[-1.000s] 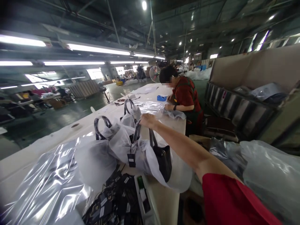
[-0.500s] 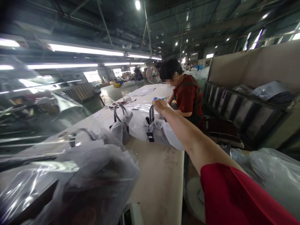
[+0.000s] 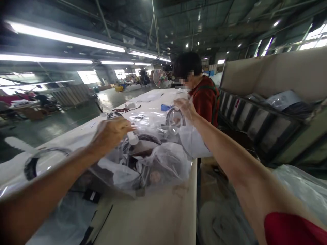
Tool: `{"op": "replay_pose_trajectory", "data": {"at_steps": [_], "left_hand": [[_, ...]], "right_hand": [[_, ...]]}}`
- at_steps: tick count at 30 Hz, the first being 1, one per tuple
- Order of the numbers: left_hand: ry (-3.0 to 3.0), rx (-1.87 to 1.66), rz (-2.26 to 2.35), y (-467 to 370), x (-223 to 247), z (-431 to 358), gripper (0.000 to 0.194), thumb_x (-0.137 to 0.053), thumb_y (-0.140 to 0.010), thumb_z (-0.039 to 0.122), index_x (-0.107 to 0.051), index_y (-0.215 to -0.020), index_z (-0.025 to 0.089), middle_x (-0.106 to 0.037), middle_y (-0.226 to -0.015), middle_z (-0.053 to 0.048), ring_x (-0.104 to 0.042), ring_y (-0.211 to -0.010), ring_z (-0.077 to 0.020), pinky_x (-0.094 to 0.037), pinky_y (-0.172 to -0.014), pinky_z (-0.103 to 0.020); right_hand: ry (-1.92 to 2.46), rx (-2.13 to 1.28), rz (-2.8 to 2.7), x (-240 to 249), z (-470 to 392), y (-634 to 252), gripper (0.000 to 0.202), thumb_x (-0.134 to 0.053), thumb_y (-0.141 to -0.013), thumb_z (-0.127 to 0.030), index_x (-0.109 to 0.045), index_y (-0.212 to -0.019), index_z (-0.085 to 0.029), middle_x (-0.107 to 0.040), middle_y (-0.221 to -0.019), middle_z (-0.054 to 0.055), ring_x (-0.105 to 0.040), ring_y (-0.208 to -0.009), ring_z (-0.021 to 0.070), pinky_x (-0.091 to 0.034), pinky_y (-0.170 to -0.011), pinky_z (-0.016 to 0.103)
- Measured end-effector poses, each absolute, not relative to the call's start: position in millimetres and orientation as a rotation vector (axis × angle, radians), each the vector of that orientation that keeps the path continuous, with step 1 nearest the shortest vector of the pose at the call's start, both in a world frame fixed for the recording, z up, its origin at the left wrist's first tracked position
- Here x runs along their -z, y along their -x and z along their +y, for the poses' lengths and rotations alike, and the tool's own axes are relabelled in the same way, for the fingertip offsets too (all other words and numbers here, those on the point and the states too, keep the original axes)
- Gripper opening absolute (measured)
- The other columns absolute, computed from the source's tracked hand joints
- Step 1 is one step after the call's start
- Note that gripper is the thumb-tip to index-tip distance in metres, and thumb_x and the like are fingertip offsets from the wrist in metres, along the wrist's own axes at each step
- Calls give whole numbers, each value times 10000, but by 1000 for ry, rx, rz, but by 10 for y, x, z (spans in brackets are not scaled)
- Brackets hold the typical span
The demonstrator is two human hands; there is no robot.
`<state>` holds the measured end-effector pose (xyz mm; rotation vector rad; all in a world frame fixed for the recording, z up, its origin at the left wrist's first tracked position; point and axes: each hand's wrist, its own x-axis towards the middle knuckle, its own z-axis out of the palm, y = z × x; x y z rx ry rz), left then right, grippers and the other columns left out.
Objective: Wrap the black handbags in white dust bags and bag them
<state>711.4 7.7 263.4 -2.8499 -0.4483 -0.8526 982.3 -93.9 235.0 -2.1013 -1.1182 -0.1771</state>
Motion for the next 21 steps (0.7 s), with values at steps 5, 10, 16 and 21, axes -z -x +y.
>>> {"op": "replay_pose_trajectory", "data": {"at_steps": [5, 10, 16, 21], "left_hand": [[2785, 643, -416, -7595, -2510, 47, 276, -510, -867, 392, -666, -802, 173, -649, -760, -48, -602, -708, -189, -320, -571, -272], [2745, 570, -391, -7784, -2623, 45, 276, -478, -882, 360, -665, -868, 158, -661, -806, -72, -617, -781, -219, -373, -652, -306], [2703, 551, -464, -7606, -2702, 4, 211, -480, -852, 213, -587, -1011, 123, -618, -982, -98, -576, -950, -248, -411, -834, -397], [2556, 837, -174, -6753, -2554, -183, 326, -485, -870, 222, -466, -1175, 110, -534, -1167, -120, -474, -1134, -254, -396, -929, -410]], "right_hand": [[1768, -485, -1485, -2592, -1331, -9557, 533, -371, -889, -567, -611, -1115, -147, -672, -1049, 112, -637, -933, 214, -505, -810, 364], [1945, -211, -1886, -2604, -1132, -9079, 770, -803, -538, -479, -547, -1214, -214, -677, -977, 46, -632, -858, 207, -488, -781, 321], [2168, 201, -1775, -2297, -764, -8781, 273, -539, -855, -364, -653, -954, -136, -670, -794, 59, -629, -791, 194, -442, -695, 267], [2266, 366, -1514, -2318, -722, -8930, 300, -461, -892, -353, -654, -907, -125, -674, -825, 86, -614, -813, 211, -419, -692, 282]]}}
